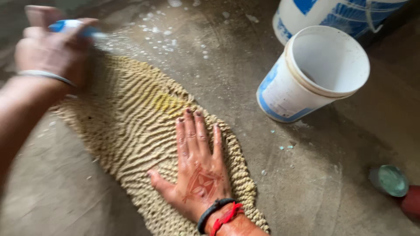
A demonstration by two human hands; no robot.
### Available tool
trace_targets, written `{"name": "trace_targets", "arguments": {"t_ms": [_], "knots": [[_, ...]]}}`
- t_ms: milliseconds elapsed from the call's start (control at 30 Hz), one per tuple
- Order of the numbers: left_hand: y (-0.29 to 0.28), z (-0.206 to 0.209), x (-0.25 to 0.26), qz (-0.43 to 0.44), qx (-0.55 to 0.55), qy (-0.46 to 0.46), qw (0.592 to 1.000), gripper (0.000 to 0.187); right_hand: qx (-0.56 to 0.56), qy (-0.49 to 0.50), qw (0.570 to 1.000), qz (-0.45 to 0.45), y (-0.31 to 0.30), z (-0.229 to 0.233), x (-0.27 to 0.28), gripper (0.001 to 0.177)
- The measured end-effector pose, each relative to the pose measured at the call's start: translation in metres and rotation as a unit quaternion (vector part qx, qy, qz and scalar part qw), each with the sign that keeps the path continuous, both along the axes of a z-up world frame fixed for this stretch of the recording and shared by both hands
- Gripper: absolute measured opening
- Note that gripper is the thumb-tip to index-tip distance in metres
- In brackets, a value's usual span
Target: The person washes a circular rug by hand on a stone floor using a blue brush and water from a white bucket, scrubbing different sections and rinsing with water.
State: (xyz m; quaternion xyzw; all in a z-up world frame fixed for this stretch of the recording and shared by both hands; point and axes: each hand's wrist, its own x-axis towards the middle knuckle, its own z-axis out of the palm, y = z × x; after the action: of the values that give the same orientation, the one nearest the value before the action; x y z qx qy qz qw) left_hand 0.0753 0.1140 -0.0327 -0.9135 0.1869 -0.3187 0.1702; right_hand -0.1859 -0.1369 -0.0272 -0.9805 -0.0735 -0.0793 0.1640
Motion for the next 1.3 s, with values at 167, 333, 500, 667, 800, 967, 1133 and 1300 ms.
{"name": "trace_targets", "arguments": {"t_ms": [167, 333, 500, 667, 800, 967, 1133, 1300], "knots": [[-0.079, -0.047, -0.161, -0.215, -0.024, 0.177, 0.96, 0.031, -0.003, -0.004, 1.0, 0.016, 0.001, 0.0, 0.002, 0.107], [-0.003, 0.021, -0.083, -0.063, -0.129, 0.177, 0.974, 0.033, 0.024, 0.012, 1.0, -0.008, 0.002, 0.0, 0.001, 0.104], [-0.02, 0.018, -0.091, 0.042, -0.059, 0.21, 0.975, 0.032, 0.003, -0.019, 1.0, 0.003, 0.009, 0.002, -0.002, 0.088], [-0.05, -0.025, -0.185, -0.186, -0.04, 0.202, 0.961, 0.027, -0.027, -0.023, 0.999, 0.011, 0.004, 0.001, 0.0, 0.086], [0.006, 0.014, -0.066, -0.011, -0.073, 0.035, 0.997, 0.023, 0.013, 0.017, 1.0, 0.005, 0.004, 0.007, 0.003, 0.084], [-0.018, 0.001, -0.084, 0.039, 0.075, 0.174, 0.981, 0.038, 0.004, -0.01, 1.0, 0.007, 0.007, 0.006, 0.001, 0.087], [-0.02, -0.005, -0.166, -0.066, -0.037, 0.237, 0.969, 0.068, -0.018, -0.008, 1.0, 0.009, 0.004, 0.002, 0.005, 0.092], [0.031, 0.025, -0.066, 0.044, -0.119, 0.077, 0.989, 0.034, 0.003, -0.01, 1.0, 0.004, 0.007, 0.006, 0.004, 0.089]]}}
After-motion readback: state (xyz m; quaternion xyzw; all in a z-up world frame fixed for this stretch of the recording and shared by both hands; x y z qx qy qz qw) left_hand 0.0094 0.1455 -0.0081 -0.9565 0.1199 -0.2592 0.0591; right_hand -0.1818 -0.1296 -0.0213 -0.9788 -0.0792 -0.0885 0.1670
